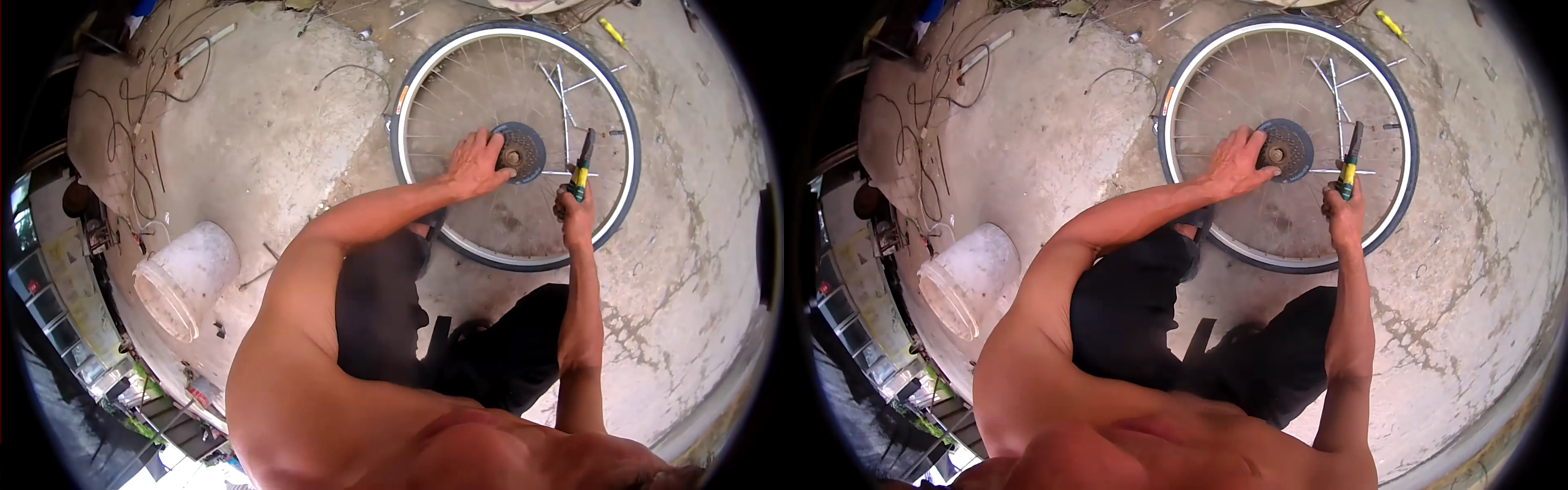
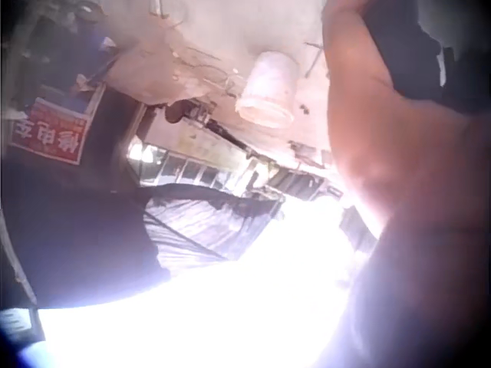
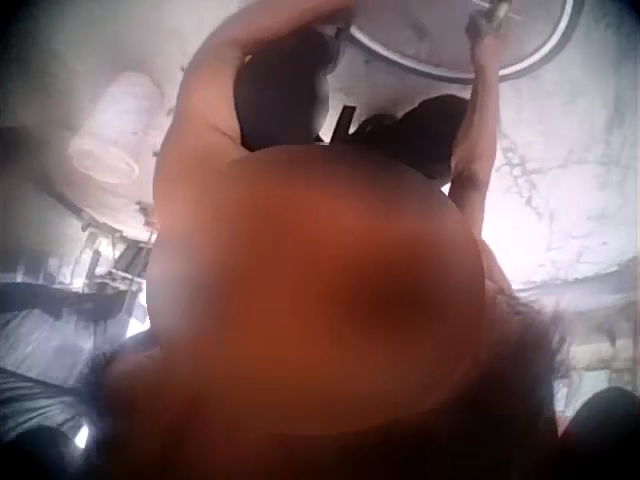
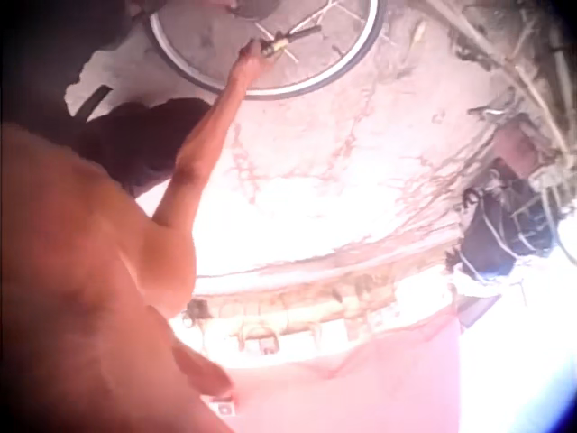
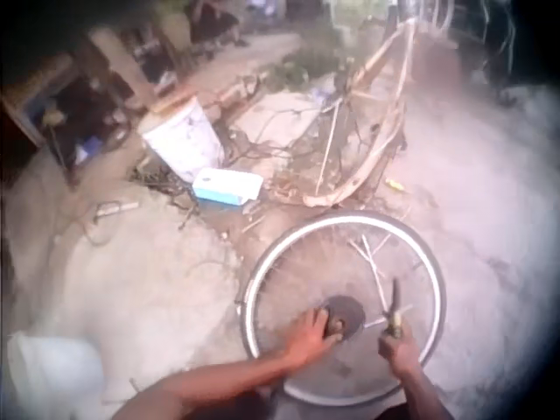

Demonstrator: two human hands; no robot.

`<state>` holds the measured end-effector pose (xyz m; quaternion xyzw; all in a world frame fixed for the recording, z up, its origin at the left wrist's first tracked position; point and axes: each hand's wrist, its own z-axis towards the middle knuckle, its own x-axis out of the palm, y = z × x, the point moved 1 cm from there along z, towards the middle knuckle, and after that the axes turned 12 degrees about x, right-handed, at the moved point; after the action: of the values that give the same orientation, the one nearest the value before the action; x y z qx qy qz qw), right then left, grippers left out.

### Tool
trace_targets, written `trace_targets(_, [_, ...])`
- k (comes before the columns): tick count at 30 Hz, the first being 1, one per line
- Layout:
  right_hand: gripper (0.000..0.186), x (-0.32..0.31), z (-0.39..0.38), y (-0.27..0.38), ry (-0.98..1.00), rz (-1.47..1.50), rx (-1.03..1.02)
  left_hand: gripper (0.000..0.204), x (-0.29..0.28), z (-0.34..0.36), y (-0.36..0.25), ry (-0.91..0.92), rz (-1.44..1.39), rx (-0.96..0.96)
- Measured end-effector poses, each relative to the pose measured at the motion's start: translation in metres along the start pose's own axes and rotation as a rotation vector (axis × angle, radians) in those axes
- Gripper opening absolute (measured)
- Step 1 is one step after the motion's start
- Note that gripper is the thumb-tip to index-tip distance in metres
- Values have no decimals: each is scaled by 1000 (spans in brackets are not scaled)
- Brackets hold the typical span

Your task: The person repairs a bicycle wheel by gripping a component on the wheel hub with pliers, tapping it with a hammer, and removing the part by hand.

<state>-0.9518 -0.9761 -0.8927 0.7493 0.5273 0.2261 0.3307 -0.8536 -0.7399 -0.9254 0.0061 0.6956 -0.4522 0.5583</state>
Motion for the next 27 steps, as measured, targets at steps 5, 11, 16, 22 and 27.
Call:
trace_targets(5, [54,-7,10,-11,1,-27,3,63,-6,-8,-1,-15,1,11])
trace_targets(11, [40,-22,43,-38,-121,-104,-120,63,-18,-3,-7,90,40,-63])
trace_targets(16, [52,-39,44,-36,-109,115,-115,69,-15,3,-1,6,119,38])
trace_targets(22, [54,-44,39,-44,-12,107,-209,68,-11,13,-3,-35,31,234])
trace_targets(27, [53,-47,43,-52,-39,150,-183,67,0,6,-17,-16,48,41])
